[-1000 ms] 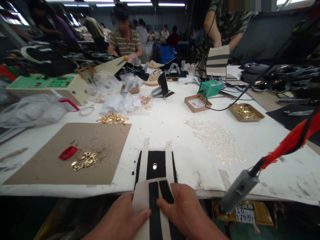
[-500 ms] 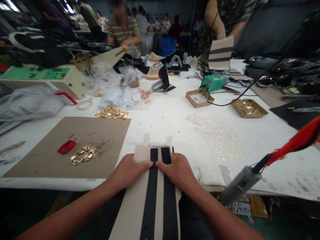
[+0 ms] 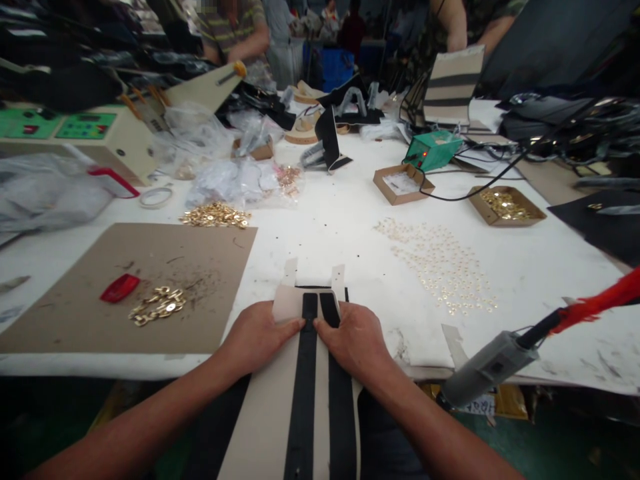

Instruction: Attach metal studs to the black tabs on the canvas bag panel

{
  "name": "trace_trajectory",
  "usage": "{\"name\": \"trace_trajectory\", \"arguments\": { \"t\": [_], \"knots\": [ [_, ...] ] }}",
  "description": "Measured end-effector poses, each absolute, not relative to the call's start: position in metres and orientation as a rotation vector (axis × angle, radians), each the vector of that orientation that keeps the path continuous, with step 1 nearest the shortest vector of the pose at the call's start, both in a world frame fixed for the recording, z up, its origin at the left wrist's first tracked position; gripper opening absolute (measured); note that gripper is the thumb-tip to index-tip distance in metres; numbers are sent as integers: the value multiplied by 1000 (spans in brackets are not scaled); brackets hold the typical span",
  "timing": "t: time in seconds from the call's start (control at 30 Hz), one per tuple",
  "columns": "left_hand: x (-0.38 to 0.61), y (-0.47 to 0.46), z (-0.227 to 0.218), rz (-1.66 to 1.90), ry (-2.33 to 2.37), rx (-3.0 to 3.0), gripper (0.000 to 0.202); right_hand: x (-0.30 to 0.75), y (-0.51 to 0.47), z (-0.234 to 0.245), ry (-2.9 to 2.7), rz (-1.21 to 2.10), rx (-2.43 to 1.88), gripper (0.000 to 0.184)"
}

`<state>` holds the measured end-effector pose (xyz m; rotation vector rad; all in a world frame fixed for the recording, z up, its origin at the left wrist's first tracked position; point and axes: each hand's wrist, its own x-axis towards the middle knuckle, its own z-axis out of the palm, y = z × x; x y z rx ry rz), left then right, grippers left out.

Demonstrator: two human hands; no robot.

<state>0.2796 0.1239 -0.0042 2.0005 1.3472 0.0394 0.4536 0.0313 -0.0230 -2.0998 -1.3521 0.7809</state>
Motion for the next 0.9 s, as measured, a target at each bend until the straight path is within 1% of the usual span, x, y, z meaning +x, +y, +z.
{"name": "trace_trajectory", "arguments": {
  "t": [0.27,0.5,0.57,0.63,0.7,0.77,0.8,0.83,0.87,0.9],
  "knots": [
    [280,126,-10,34,1340,2024,32,453,36,-27,-1418,720,-2199,19],
    [283,127,-8,59,1333,2067,25,454,41,-25,-1534,674,-2291,15],
    [282,126,-9,72,1330,2090,27,454,42,-23,-1561,657,-2308,15],
    [280,123,-12,89,1356,2116,40,453,43,-22,-1586,640,-2321,15],
    [278,120,-17,179,1402,2164,65,453,43,-20,-1599,636,-2327,15],
    [275,118,-22,378,1403,2265,89,453,44,-20,-1598,636,-2330,16],
    [274,117,-24,489,1365,2334,93,452,44,-20,-1594,636,-2332,16],
    [274,117,-26,580,1286,2413,89,452,45,-20,-1588,635,-2333,16],
    [273,117,-28,632,1172,2490,76,452,45,-21,-1579,636,-2331,15],
    [273,117,-31,654,1045,2548,57,451,45,-21,-1569,640,-2325,14]
  ]
}}
